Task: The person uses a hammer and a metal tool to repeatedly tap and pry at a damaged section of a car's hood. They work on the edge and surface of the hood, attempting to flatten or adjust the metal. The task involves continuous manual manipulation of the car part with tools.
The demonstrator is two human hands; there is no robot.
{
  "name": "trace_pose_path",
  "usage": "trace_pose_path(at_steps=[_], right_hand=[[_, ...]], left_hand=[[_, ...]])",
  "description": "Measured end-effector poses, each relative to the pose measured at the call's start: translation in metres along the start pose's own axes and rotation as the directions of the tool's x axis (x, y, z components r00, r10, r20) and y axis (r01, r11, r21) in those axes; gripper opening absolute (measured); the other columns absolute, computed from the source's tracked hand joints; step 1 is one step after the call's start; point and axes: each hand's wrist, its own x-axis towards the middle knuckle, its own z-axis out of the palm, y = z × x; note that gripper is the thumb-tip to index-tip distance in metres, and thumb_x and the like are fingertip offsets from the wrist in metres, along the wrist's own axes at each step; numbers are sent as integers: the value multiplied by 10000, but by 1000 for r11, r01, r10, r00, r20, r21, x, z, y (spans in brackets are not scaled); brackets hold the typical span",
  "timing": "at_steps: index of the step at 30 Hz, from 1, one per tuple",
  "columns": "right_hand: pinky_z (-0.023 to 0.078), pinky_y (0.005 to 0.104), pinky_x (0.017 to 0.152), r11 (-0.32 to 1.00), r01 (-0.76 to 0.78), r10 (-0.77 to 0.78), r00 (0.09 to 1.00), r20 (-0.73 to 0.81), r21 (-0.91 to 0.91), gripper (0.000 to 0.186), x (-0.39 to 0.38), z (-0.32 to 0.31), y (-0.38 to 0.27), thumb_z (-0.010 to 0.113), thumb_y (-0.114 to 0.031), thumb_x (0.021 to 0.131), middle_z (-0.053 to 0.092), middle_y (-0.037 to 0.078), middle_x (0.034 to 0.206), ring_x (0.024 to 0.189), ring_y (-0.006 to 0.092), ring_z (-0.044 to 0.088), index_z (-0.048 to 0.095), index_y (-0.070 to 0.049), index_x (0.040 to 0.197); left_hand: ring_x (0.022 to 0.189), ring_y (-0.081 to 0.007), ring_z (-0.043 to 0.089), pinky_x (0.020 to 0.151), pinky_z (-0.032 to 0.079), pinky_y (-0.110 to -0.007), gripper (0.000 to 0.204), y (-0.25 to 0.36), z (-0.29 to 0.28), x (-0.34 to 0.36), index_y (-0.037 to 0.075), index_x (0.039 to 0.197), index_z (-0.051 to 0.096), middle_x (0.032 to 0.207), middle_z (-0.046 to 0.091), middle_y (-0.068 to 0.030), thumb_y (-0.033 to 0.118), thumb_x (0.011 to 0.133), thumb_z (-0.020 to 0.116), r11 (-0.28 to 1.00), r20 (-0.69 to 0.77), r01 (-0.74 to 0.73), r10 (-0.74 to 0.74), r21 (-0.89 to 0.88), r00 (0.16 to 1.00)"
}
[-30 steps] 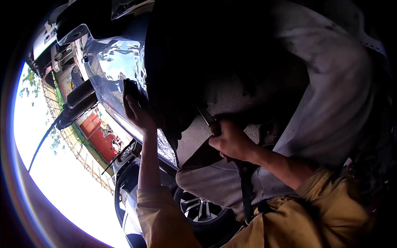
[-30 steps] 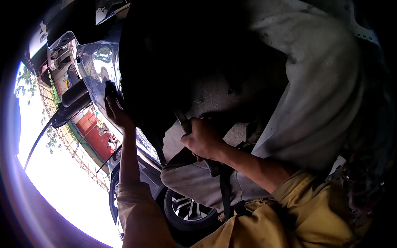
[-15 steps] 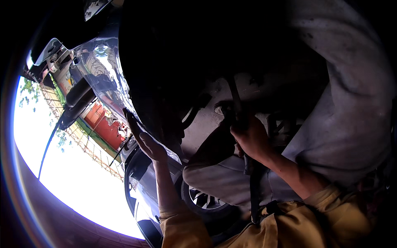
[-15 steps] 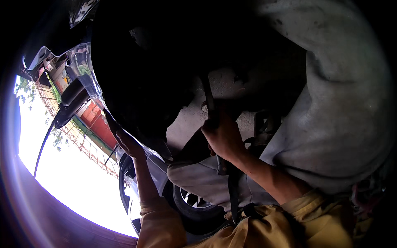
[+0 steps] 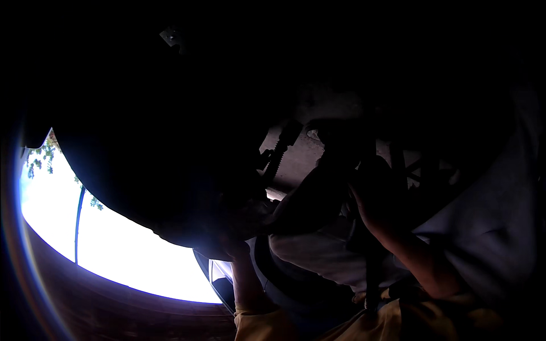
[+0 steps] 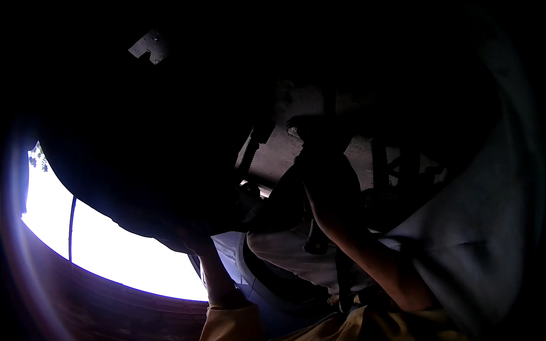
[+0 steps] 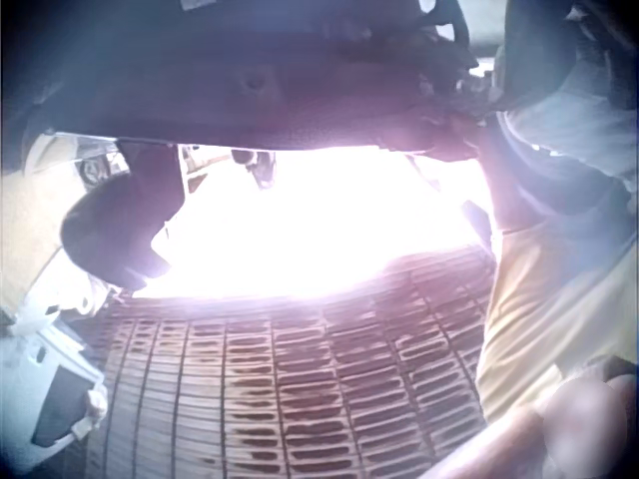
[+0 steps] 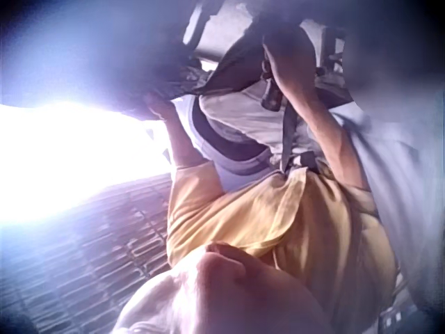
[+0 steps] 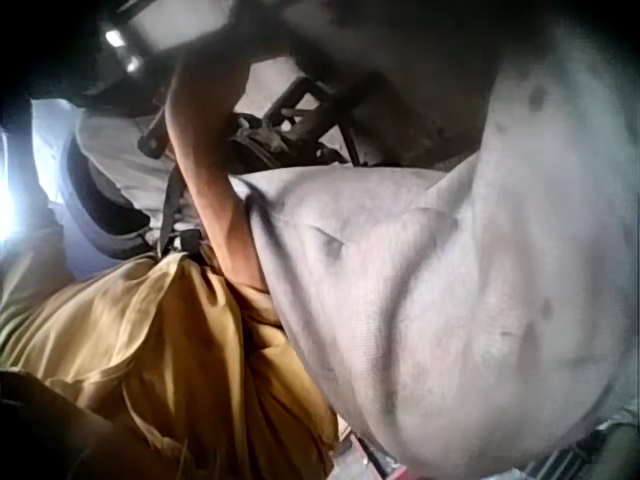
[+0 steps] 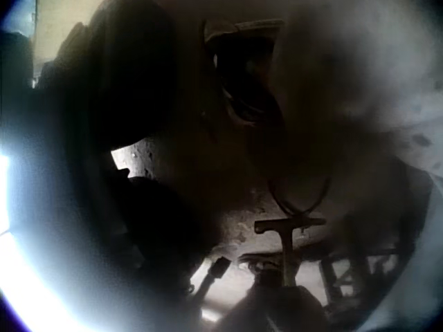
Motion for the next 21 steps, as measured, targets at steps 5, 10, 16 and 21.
trace_pose_path(at_steps=[5,10,16,21], right_hand=[[431,206,453,739,461,-487,869,83,-491,150,5,-2,19,548,-88,887,511,27,653,507,67,504,480,1,987],[426,215,445,989,118,-113,991,65,-87,158,-2,2,6,552,-82,881,518,26,631,491,66,501,483,-6,1001],[426,232,511,997,69,-69,998,2,-42,258,-2,4,1,558,-213,908,461,-4,565,478,71,470,497,12,1020],[428,231,521,1000,18,-19,1000,21,15,253,-2,2,-3,564,-217,907,472,0,582,509,66,481,504,7,1010]], left_hand=[[1243,-271,419,989,385,-403,523,6,-3,1,22,1374,341,1362,416,-160,381,997,287,1000,6,0,0,19,1000],[1261,-272,396,1007,361,-401,522,4,0,9,16,1380,328,1379,393,-162,369,1000,278,1000,26,-17,16,23,1000],[1282,-274,369,1029,332,-399,520,4,4,20,9,1388,313,1399,365,-164,355,1003,267,999,46,-40,38,27,998],[1300,-275,346,1048,308,-398,518,5,6,21,3,1394,300,1416,343,-166,343,1005,258,999,47,-42,40,34,998]])
